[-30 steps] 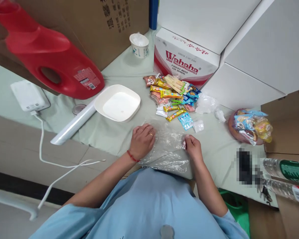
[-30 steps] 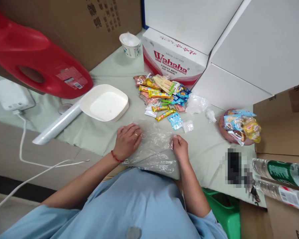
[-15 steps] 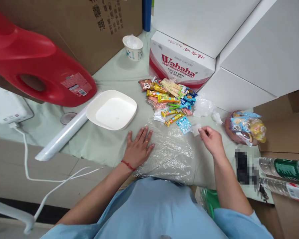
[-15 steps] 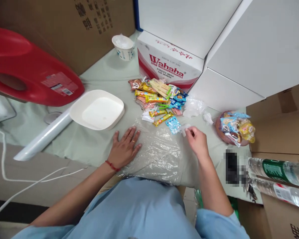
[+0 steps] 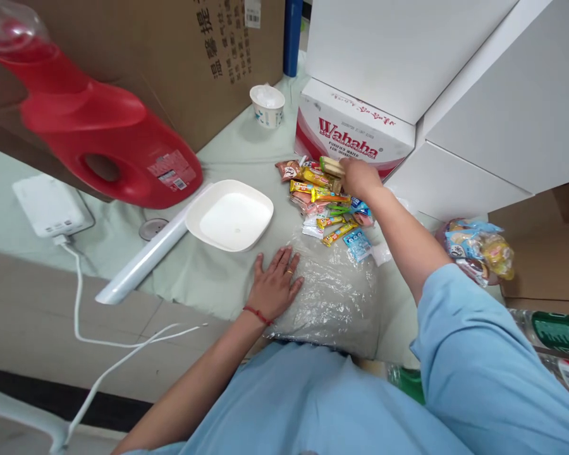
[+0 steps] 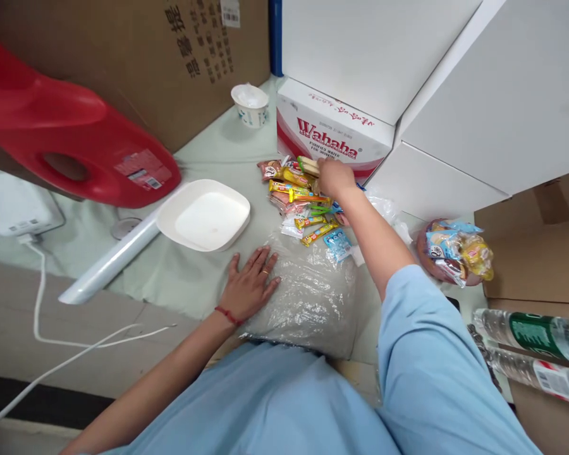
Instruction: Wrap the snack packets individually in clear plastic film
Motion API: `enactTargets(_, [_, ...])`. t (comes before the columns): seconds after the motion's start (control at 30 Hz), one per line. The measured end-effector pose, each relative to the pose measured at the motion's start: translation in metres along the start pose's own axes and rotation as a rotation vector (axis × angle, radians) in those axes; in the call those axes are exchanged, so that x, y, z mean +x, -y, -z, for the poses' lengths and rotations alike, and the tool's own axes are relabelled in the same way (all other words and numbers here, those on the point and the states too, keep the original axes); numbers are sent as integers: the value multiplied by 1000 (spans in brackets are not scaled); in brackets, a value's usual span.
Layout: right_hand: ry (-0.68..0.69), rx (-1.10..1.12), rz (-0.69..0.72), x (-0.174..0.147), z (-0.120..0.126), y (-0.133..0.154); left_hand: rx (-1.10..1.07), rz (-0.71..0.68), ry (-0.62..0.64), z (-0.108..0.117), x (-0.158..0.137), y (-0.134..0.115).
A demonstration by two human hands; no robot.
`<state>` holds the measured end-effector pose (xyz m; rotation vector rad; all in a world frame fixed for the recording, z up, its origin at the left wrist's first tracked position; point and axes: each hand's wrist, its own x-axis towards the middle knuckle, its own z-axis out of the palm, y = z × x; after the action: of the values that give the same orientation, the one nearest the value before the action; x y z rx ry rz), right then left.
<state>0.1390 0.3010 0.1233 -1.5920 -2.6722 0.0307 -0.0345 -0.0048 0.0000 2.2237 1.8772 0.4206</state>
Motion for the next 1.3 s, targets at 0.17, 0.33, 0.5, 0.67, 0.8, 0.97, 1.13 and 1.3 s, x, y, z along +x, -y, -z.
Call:
enactTargets(0.17, [-244,138,37,-104,22,-28,-38,5,3,1,1,1])
enactTargets(0.33, [-92,256,-40,-258,-13,-71,-62,6,2,0,1,1])
enactTargets(0.5, [-15,225,-211,-348,-69,-71,-42,-2,-17,-3,2,0])
enactTargets(0.67, [-81,236,-252,-361,-81,-69,-15,16,-12,-4,3,-4])
enactTargets(0.8, [-117,421,-261,-346,-54,-75,1,49,-5,-6,-1,-8])
enactTargets(0.97, [74,739,-22,-304,-28,-32,13,118,-13,-7,-7,-14])
enactTargets(1.13, [275,719,264,-265,-52,25,37,146,-21,-6,-12,-15])
enactTargets(1.3, [144,351,172,-261,-61,47,19,146,-16,-5,-16,-13])
